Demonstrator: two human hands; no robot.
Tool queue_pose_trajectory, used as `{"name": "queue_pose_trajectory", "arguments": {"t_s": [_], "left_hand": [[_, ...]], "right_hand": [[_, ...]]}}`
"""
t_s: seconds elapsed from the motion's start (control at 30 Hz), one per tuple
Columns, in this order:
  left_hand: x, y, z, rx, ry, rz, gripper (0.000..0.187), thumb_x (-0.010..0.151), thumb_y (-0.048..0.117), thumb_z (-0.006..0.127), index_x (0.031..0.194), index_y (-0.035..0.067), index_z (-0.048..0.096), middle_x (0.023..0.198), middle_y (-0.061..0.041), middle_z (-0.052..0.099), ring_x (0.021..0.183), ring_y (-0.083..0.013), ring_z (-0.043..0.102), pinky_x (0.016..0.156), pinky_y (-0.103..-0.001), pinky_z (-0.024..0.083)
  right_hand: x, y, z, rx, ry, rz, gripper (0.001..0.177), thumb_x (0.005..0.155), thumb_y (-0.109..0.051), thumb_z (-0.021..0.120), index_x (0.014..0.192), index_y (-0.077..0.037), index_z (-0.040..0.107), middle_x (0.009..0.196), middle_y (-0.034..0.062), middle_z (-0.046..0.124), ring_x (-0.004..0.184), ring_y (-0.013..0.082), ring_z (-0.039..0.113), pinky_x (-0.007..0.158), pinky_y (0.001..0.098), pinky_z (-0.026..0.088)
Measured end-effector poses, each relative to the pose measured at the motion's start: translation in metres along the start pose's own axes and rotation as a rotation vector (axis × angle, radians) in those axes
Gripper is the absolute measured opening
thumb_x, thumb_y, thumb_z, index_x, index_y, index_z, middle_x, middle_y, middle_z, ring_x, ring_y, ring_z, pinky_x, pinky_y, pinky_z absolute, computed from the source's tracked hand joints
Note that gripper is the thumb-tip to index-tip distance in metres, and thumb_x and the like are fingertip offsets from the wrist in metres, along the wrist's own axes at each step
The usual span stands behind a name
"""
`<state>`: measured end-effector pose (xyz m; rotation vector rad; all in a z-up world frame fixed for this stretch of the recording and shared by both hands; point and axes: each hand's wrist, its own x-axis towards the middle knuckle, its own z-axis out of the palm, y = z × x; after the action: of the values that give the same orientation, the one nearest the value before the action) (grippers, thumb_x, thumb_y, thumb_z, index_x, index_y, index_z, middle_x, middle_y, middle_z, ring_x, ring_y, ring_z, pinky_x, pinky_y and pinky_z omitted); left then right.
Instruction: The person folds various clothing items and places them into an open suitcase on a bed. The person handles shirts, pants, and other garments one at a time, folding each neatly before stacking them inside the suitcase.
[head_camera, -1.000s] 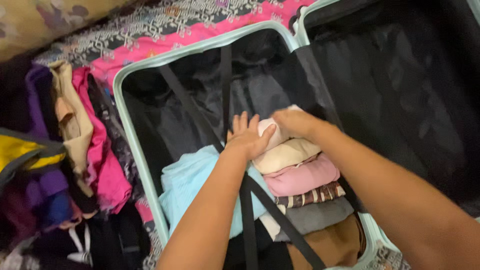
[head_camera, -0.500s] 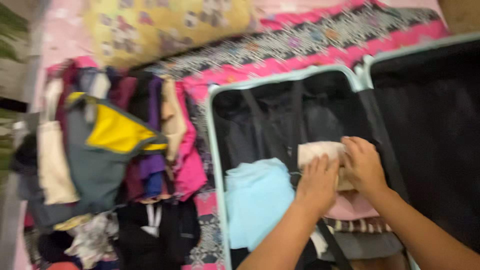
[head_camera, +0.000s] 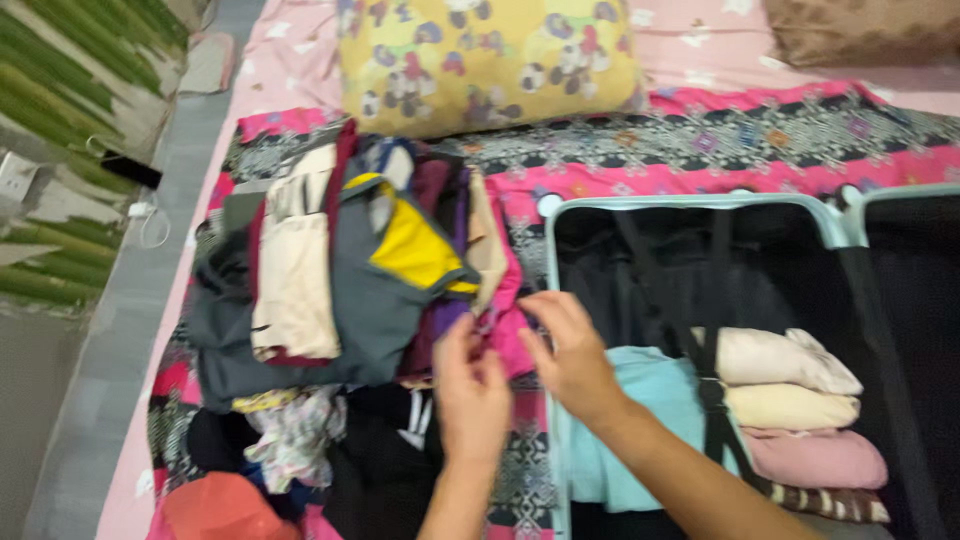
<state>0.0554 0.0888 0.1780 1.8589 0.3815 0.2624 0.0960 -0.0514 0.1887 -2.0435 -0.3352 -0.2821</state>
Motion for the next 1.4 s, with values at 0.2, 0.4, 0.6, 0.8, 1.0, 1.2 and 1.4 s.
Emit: {"name": "queue_pose_trajectory", "arguments": {"t_s": [0.2,0.4,0.6,0.8,1.0,1.2,1.4], "left_hand": [[0.068,-0.004,-0.104,0.487,0.384,0.340,0.056,0.080,0.007,0.073,0.133,0.003,0.058,0.132,-0.019,0.059,0.126,-0.0414,0.053,0.109,-0.050,0.040],[0.136,-0.006,-0.141,0.733,0.403,0.231,0.084,0.067,0.028,0.087,0.140,0.005,0.051,0.138,-0.023,0.054,0.119,-0.0473,0.051,0.095,-0.056,0.040],[0.175,-0.017,-0.169,0.709,-0.007,-0.089,0.081,0.075,0.027,0.083,0.146,0.015,0.048,0.124,-0.015,0.060,0.114,-0.0380,0.059,0.093,-0.053,0.049],[0.138,-0.039,-0.199,0.614,-0.150,0.252,0.070,0.071,0.019,0.082,0.137,0.015,0.060,0.105,-0.015,0.062,0.099,-0.0377,0.063,0.084,-0.051,0.051],[0.079,-0.057,-0.220,0.505,-0.245,0.353,0.079,0.061,0.008,0.085,0.136,0.013,0.059,0.101,-0.010,0.062,0.094,-0.0339,0.062,0.079,-0.046,0.052],[0.106,-0.073,-0.227,0.638,-0.191,0.479,0.070,0.066,0.002,0.076,0.133,0.015,0.063,0.096,-0.010,0.060,0.089,-0.0346,0.061,0.077,-0.048,0.049],[0.200,-0.067,-0.223,0.894,-0.039,0.759,0.039,0.086,0.010,0.059,0.122,0.023,0.069,0.099,-0.008,0.061,0.095,-0.0317,0.061,0.078,-0.048,0.047]], "right_hand": [[0.037,-0.072,0.080,0.192,-0.147,-0.111,0.031,0.090,-0.008,0.069,0.121,-0.001,0.065,0.112,0.0136,0.065,0.104,0.0276,0.066,0.089,0.0341,0.054],[0.104,-0.064,0.143,0.101,-0.197,-0.066,0.028,0.090,-0.012,0.072,0.117,-0.003,0.068,0.102,0.0098,0.067,0.091,0.0221,0.068,0.079,0.0325,0.055],[0.193,-0.031,0.176,0.040,-0.124,-0.011,0.033,0.089,-0.018,0.075,0.117,-0.003,0.069,0.106,0.0103,0.072,0.095,0.0220,0.069,0.083,0.0335,0.055],[0.260,-0.039,0.182,-0.297,0.046,-0.065,0.043,0.087,-0.026,0.086,0.116,0.002,0.071,0.107,0.0212,0.071,0.100,0.0310,0.067,0.089,0.0383,0.054],[0.274,-0.070,0.177,-0.258,-0.434,0.267,0.075,0.066,-0.030,0.093,0.128,-0.001,0.063,0.102,0.0156,0.073,0.086,0.0214,0.068,0.077,0.0325,0.052],[0.224,-0.049,0.129,-0.189,-0.397,0.250,0.027,0.085,-0.020,0.079,0.104,-0.001,0.077,0.080,0.0050,0.072,0.070,0.0123,0.061,0.065,0.0312,0.050],[0.092,-0.010,0.083,0.265,0.129,0.501,0.007,0.093,-0.008,0.074,0.095,-0.003,0.069,0.084,0.0011,0.068,0.073,0.0083,0.058,0.066,0.0266,0.048]]}}
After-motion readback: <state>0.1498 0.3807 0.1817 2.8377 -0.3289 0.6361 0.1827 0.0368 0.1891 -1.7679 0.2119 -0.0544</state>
